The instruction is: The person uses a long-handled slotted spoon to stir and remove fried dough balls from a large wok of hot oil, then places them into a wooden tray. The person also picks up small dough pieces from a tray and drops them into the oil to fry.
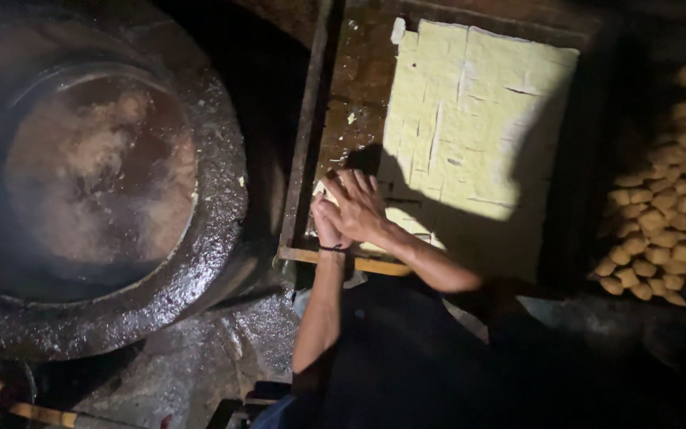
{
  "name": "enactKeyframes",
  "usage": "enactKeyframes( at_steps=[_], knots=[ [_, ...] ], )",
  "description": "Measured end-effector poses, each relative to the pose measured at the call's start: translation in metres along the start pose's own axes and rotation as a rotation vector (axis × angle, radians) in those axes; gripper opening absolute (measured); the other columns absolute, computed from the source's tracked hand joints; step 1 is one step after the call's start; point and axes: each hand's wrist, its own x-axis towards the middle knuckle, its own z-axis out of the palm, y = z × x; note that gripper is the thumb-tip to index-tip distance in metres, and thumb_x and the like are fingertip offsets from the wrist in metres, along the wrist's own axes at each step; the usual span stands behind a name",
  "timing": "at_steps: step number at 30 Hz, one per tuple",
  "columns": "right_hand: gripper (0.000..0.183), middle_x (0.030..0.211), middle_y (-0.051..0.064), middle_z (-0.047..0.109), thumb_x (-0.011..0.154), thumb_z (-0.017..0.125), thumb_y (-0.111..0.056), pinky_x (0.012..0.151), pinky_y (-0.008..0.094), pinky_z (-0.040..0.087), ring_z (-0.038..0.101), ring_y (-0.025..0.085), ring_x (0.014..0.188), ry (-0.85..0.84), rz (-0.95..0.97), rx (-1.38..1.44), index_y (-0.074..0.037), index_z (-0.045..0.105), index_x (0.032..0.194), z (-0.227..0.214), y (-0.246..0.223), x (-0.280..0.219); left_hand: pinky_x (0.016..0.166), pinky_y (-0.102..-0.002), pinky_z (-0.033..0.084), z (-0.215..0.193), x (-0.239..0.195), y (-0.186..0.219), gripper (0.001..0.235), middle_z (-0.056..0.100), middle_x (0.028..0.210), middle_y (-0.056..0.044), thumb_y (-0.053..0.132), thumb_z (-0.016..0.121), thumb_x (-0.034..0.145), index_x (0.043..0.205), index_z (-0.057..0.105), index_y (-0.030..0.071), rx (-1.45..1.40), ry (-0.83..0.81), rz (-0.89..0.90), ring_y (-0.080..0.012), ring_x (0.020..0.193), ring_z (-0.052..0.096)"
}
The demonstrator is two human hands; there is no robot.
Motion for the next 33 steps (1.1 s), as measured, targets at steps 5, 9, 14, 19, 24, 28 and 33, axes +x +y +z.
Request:
enactKeyframes(
  at_steps=[5,9,14,19,24,28,33],
  knots=[
    [0.078,0.167,0.021,0.005,0.099,0.055,-0.06,0.114,0.076,0.023,0.016,0.05,0.151,-0.099,-0.071,0.03,-0.015,0.034,0.159,-0.018,-0.007,-0.002,0.116,-0.047,0.047,0.002,0.001,0.0,0.065,0.048,0.155,-0.009,0.05,0.051,0.092,0.15,0.048,0.019,-0.054,-0.08,-0.049,-0.0288,0.14,0.052],
    [0.096,0.167,0.013,-0.021,0.084,0.05,-0.059,0.11,0.068,0.024,-0.005,0.048,0.151,-0.52,0.047,0.395,-0.024,0.014,0.166,-0.049,-0.011,0.013,0.114,-0.053,0.049,-0.001,0.002,0.009,0.058,0.052,0.159,-0.011,0.051,0.051,0.095,0.136,0.053,0.01,-0.053,-0.152,-0.055,-0.0316,0.139,0.055],
    [0.076,0.173,0.018,0.011,0.106,0.025,-0.061,0.122,0.054,0.025,0.013,0.038,0.158,-0.544,-0.16,0.807,-0.014,0.021,0.165,-0.081,0.04,0.02,0.101,-0.056,0.055,-0.011,-0.002,0.021,0.065,0.061,0.141,-0.019,0.049,0.051,0.098,0.146,0.055,0.006,-0.143,-0.165,-0.177,-0.0369,0.124,0.063],
    [0.037,0.134,0.021,0.069,0.107,0.044,-0.027,0.106,0.043,0.058,0.067,0.031,0.126,0.048,0.166,1.041,-0.005,0.062,0.131,-0.037,0.085,0.016,0.093,-0.06,0.058,-0.004,-0.009,0.05,0.067,0.065,0.135,-0.021,0.048,0.051,0.092,0.141,0.057,0.003,-0.173,-0.133,-0.157,-0.0404,0.118,0.067],
    [0.052,0.14,0.019,0.062,0.07,0.051,0.01,0.113,0.048,0.04,0.05,0.037,0.134,-0.39,-0.533,0.345,-0.008,0.07,0.115,0.054,0.048,-0.029,0.095,-0.059,0.058,-0.002,-0.011,0.074,0.066,0.066,0.134,-0.023,0.049,0.052,0.095,0.142,0.057,0.003,-0.153,-0.132,-0.095,-0.0424,0.116,0.067],
    [0.047,0.138,0.026,0.053,0.086,0.062,-0.008,0.116,0.052,0.028,0.04,0.041,0.136,-0.797,-0.37,0.165,-0.001,0.059,0.133,0.082,0.028,-0.028,0.095,-0.06,0.058,-0.002,-0.015,0.079,0.068,0.065,0.135,-0.021,0.051,0.053,0.093,0.142,0.056,0.004,-0.158,-0.11,-0.067,-0.042,0.118,0.067],
    [0.046,0.127,0.023,0.069,0.08,0.049,0.003,0.095,0.05,0.061,0.07,0.037,0.115,-1.081,-0.07,0.099,-0.006,0.067,0.122,0.045,0.034,-0.002,0.096,-0.059,0.058,0.002,-0.022,0.081,0.07,0.064,0.137,-0.019,0.052,0.053,0.094,0.145,0.055,0.005,-0.198,-0.149,-0.053,-0.0404,0.12,0.066]
  ],
)
